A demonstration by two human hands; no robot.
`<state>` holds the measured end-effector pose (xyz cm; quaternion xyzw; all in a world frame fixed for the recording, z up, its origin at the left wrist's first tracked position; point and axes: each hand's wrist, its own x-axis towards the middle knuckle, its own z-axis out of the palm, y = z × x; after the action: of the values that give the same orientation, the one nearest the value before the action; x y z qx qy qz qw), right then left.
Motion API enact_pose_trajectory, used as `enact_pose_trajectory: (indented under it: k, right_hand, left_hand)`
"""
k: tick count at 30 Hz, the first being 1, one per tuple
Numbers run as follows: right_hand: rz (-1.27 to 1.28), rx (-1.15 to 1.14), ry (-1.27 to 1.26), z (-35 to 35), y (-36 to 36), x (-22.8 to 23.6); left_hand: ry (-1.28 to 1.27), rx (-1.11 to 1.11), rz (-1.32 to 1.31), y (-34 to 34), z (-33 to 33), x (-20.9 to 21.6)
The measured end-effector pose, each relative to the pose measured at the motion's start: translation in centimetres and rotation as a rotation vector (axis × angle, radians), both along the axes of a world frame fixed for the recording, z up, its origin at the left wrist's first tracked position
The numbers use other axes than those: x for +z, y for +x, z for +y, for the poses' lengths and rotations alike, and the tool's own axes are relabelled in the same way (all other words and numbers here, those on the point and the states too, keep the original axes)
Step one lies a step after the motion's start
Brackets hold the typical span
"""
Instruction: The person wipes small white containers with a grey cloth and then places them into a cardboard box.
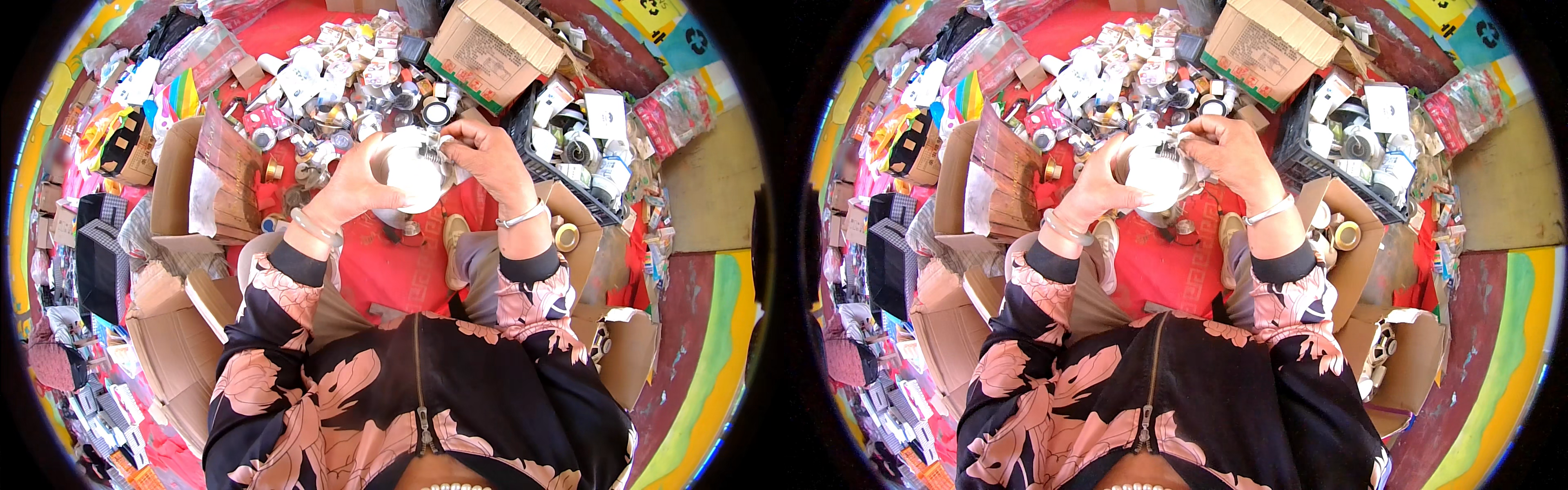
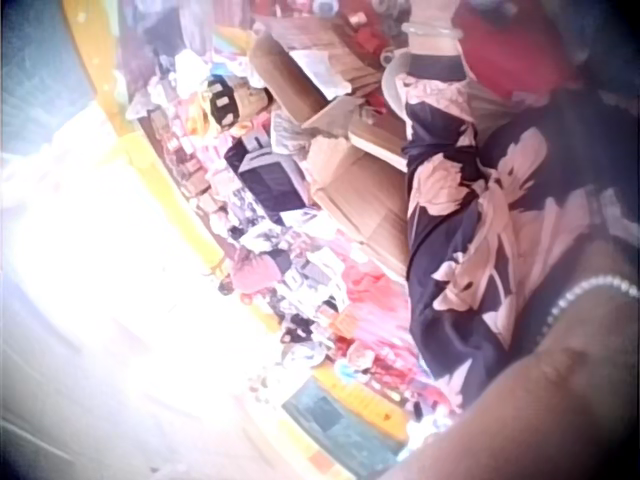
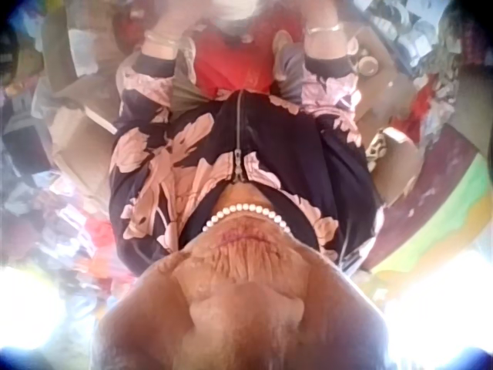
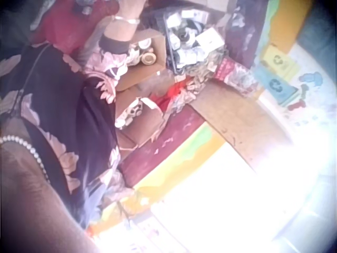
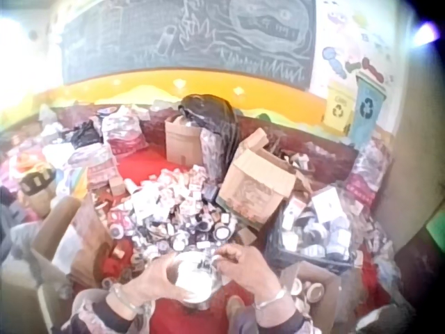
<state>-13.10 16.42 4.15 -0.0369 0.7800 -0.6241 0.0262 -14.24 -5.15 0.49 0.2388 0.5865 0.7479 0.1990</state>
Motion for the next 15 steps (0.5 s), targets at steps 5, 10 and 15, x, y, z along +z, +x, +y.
enact_pose_trajectory:
  k: [5,10,15]
  right_hand:
    - [0.023,-0.02,0.075,-0.1,-0.3,-1.0]
    - [-0.131,0.098,0.038,0.4,0.2,-0.6]
    - [0.087,0.071,0.26,-0.1,0.0,-1.3]
  left_hand:
    - [0.006,0.003,-0.038,0.3,0.0,0.7]
    - [0.01,-0.066,-0.08,0.5,-0.2,1.0]
    - [-0.014,-0.053,-0.093,0.6,0.3,1.6]
